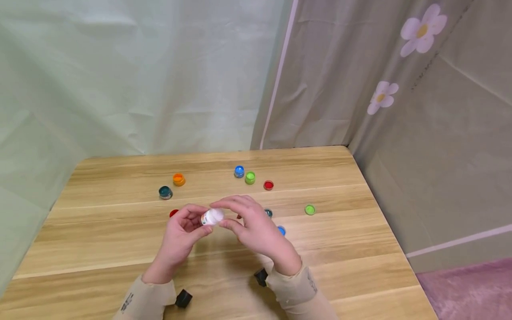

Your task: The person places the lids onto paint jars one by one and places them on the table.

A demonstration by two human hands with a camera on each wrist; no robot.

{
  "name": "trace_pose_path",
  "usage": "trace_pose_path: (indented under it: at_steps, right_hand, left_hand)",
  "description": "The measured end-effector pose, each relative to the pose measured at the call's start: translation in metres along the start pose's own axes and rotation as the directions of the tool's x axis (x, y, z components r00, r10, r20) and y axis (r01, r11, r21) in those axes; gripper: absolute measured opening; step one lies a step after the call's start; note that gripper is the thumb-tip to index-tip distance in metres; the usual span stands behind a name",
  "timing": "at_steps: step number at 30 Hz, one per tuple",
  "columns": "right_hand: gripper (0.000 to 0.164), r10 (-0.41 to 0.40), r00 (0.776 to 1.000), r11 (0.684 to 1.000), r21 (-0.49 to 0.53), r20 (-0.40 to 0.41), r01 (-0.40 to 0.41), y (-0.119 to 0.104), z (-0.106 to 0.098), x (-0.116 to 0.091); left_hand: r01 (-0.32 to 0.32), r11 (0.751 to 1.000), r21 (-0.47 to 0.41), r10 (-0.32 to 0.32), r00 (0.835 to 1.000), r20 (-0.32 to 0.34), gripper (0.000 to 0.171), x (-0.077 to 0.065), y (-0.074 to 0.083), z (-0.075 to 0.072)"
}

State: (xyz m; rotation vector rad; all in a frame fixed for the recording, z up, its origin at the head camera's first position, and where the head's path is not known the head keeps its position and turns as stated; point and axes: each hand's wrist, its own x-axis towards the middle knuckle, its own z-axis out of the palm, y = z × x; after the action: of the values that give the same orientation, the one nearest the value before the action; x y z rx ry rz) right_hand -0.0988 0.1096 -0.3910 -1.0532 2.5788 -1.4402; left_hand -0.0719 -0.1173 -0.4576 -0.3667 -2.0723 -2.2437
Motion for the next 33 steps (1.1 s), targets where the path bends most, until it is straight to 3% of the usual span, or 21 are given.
trace_pose_path:
  at_steps: [10,15,23,27,33]
  right_hand:
    - [0.029,0.103,0.994,0.985,-0.133,-0.037,-0.107,-0.003,0.003,0.002]
    - [0.027,0.136,0.989,0.965,-0.218,-0.061,-0.146,-0.004,0.006,0.001]
    - [0.046,0.2,0.98,0.939,-0.285,0.006,-0.19,0.0,0.009,0.001]
    - [0.047,0.252,0.967,0.931,-0.281,0.025,-0.235,0.0,0.008,-0.001]
    - [0.031,0.259,0.959,0.949,-0.152,-0.118,-0.275,0.003,-0.003,-0.005]
  left_hand:
    - [-0.016,1.0,0.012,0.017,1.0,-0.013,0.037,0.001,-0.001,0.003]
    - [-0.029,1.0,0.013,0.029,1.0,0.013,0.037,0.001,-0.002,0.003]
    - [-0.058,0.998,0.023,0.057,0.996,0.068,0.036,0.0,-0.002,0.007]
    - [-0.019,0.999,0.04,0.017,0.998,0.053,0.036,-0.001,-0.002,0.007]
    - [0.056,0.998,0.038,-0.057,0.998,0.009,0.033,-0.002,-0.003,0.007]
